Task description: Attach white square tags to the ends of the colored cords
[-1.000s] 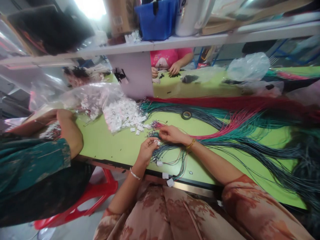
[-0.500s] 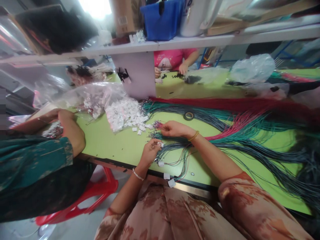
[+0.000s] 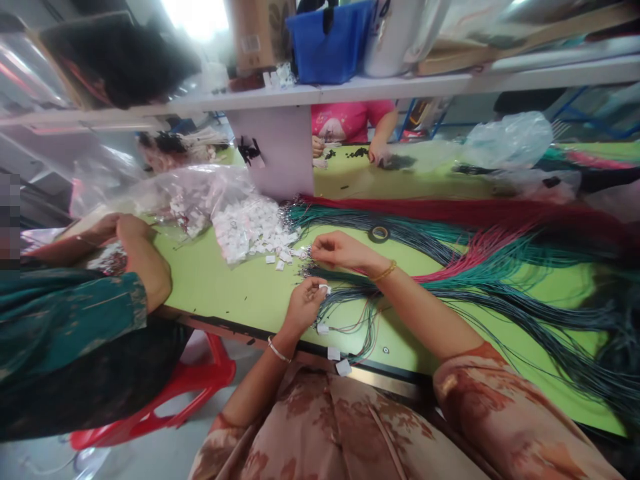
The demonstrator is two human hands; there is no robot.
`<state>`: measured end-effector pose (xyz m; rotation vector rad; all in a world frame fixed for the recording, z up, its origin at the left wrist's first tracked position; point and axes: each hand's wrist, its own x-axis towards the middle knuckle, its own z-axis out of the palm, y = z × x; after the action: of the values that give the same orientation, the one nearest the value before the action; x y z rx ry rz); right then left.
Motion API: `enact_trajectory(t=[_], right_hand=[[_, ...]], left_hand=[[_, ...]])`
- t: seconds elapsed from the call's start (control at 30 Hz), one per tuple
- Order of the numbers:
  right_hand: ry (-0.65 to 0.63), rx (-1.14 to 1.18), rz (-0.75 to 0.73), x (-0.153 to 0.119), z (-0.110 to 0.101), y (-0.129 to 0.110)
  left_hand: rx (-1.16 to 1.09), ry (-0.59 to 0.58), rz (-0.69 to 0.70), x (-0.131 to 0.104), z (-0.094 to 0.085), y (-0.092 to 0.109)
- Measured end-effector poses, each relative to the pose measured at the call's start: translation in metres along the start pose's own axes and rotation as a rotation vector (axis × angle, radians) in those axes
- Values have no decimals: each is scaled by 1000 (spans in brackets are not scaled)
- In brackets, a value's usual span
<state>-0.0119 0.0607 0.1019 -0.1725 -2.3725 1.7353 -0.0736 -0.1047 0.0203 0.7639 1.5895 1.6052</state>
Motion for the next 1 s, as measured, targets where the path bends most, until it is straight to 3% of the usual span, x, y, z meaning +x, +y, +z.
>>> enact_trajectory(t=[0.17, 0.4, 0.63, 0.83, 1.0], right_hand=[[75, -24, -83, 0, 8, 3], [88, -131, 1, -34, 13, 32], [192, -179, -57, -52, 24, 38], [211, -451, -238, -58, 26, 37], [220, -752, -279, -58, 30, 39]], left_hand=[[-143, 48, 3, 1, 1, 6], [-528, 82, -119, 8, -1, 4], [-634, 69, -155, 12, 0, 3], [-643, 92, -164, 13, -2, 2], [-613, 88, -172, 12, -2, 5]])
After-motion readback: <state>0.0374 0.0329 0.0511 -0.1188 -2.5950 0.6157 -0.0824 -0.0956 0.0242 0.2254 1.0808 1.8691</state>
